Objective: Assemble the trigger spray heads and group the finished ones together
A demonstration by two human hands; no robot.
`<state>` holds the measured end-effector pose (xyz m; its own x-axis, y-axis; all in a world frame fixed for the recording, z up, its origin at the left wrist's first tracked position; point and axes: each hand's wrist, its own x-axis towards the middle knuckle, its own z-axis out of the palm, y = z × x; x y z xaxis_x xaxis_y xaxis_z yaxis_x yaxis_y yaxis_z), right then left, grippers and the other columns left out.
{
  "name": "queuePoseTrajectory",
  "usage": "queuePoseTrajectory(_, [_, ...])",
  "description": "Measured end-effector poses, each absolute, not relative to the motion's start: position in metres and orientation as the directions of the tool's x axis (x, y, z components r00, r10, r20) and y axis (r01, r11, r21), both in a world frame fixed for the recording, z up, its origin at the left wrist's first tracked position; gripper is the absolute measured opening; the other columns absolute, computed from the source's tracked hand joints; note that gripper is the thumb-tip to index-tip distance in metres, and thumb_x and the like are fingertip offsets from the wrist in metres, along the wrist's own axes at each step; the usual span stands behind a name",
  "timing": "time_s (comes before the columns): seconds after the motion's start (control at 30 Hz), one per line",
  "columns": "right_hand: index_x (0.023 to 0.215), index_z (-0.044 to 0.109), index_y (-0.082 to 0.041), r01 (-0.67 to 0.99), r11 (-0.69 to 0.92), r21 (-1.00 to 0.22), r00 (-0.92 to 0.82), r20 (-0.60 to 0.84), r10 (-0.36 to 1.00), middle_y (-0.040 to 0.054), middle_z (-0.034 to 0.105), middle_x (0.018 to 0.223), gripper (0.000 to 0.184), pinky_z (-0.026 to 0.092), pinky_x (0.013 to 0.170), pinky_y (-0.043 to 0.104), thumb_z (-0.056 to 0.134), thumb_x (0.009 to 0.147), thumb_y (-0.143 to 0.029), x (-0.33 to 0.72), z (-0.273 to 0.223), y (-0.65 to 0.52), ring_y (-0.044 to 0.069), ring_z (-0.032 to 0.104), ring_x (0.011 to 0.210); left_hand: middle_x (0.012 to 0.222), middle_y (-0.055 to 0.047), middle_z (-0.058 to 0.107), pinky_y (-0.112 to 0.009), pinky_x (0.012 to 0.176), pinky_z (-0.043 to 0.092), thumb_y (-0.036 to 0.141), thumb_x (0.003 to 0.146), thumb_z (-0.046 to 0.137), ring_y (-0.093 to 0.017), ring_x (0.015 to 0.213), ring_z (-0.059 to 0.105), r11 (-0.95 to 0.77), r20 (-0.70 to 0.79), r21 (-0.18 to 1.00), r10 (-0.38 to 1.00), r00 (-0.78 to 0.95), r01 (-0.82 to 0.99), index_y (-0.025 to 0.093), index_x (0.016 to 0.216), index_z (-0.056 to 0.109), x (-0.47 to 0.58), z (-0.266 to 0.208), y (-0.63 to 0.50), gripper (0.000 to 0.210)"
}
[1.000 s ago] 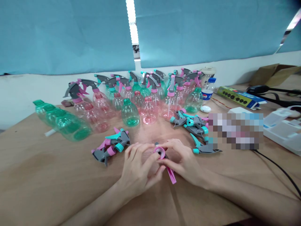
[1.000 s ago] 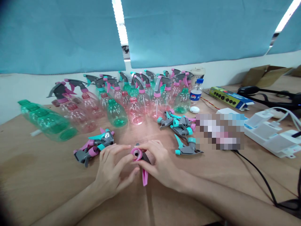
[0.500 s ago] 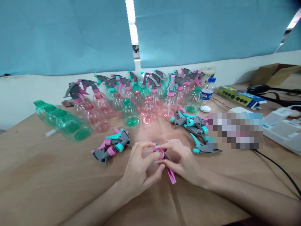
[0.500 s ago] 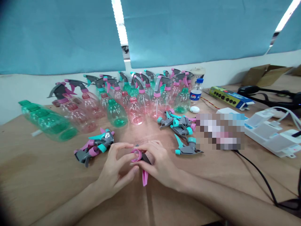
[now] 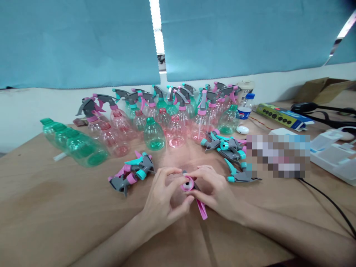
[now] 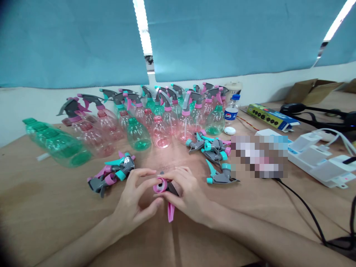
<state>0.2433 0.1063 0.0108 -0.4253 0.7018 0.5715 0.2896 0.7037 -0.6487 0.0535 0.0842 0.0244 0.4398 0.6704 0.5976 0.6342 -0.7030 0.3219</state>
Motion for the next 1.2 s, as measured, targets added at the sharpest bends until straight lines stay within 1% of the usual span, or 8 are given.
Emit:
queuePoseTrajectory(0.13, [0.1,0.058,-0.021,0.257,0.727,-0.637,-0.46,0.581,0.672,0.0015,0.067,0.094,0.016,0.042,0.082,0.036,0.063,0.084,-0.021,0.242,0.013,0.103,0.018,0.06,0.089,0.111,-0.009,0.047,-0.041,0.088,0.043,0.021,0.083,0.055,-0.024,0.103,0.047,-0.754,0.624,0.344,0.629,0.464,0.56,0.02,0.1,0.058,0.053,0.024,0.083,0.017])
queuePoseTrajectory(0.4, [0.103,0.057,-0.023,0.26,0.746,-0.613,-0.447,0.609,0.656,0.0,0.069,0.095,0.019,0.04,0.089,0.037,0.062,0.084,-0.02,0.242,0.011,0.102,0.017,0.061,0.088,0.105,-0.009,0.055,-0.038,0.08,0.046,0.019,0.083,0.056,-0.022,0.094,0.052,-0.847,0.719,0.118,0.433,0.543,0.518,0.02,0.106,0.06,0.048,0.027,0.087,0.023])
queuePoseTrajectory(0.67, [0.106,0.06,-0.023,0.398,0.681,-0.615,-0.348,0.586,0.732,0.0039,0.069,0.106,0.023,0.044,0.086,0.036,0.063,0.084,-0.028,0.245,0.011,0.114,0.022,0.06,0.1,0.103,-0.009,0.055,-0.037,0.081,0.048,0.014,0.086,0.051,-0.021,0.095,0.053,-0.797,0.777,0.23,0.496,0.387,0.559,0.02,0.115,0.053,0.055,0.023,0.076,0.029])
queuePoseTrajectory(0.8, [0.097,0.063,-0.022,0.45,0.628,-0.635,-0.336,0.531,0.778,0.0033,0.071,0.098,0.019,0.046,0.081,0.035,0.065,0.082,-0.032,0.238,0.02,0.13,0.022,0.065,0.089,0.079,-0.005,0.056,-0.027,0.062,0.048,0.016,0.086,0.05,-0.015,0.07,0.053,-0.852,0.791,0.223,0.442,0.423,0.475,0.017,0.086,0.054,0.061,0.018,0.065,0.004])
queuePoseTrajectory(0.87, [0.095,0.063,-0.021,0.448,0.645,-0.619,-0.388,0.515,0.764,0.0023,0.071,0.092,0.019,0.046,0.079,0.034,0.066,0.081,-0.034,0.23,0.033,0.142,0.02,0.066,0.084,0.066,-0.001,0.054,-0.023,0.05,0.042,0.021,0.087,0.049,-0.012,0.057,0.048,-0.886,0.753,0.172,0.4,0.523,0.43,0.017,0.073,0.052,0.064,0.015,0.061,0.014])
queuePoseTrajectory(0.93, [0.096,0.063,-0.021,0.458,0.687,-0.564,-0.455,0.515,0.727,0.0018,0.071,0.088,0.021,0.044,0.079,0.034,0.068,0.08,-0.034,0.216,0.05,0.154,0.019,0.066,0.081,0.06,0.001,0.052,-0.021,0.045,0.038,0.024,0.087,0.048,-0.01,0.051,0.045,-0.895,0.73,0.137,0.381,0.567,0.425,0.017,0.067,0.053,0.066,0.011,0.059,0.021])
queuePoseTrajectory(1.07, [0.09,0.064,-0.022,0.533,0.786,-0.313,-0.59,0.529,0.61,0.0011,0.071,0.084,0.019,0.032,0.09,0.038,0.066,0.082,-0.038,0.167,0.082,0.166,0.019,0.064,0.083,0.053,0.002,0.051,-0.022,0.042,0.035,0.025,0.086,0.047,-0.009,0.046,0.043,-0.875,0.701,0.13,0.413,0.581,0.466,0.018,0.059,0.052,0.065,0.006,0.06,0.029])
queuePoseTrajectory(1.2, [0.097,0.065,-0.019,0.583,0.807,-0.094,-0.74,0.347,0.576,0.0066,0.07,0.095,0.024,0.025,0.095,0.04,0.061,0.084,-0.039,0.104,0.094,0.163,0.023,0.062,0.095,0.055,0.002,0.054,-0.021,0.045,0.04,0.025,0.086,0.047,-0.01,0.047,0.048,-0.853,0.641,0.195,0.485,0.595,0.484,0.017,0.061,0.055,0.064,0.003,0.064,0.027])
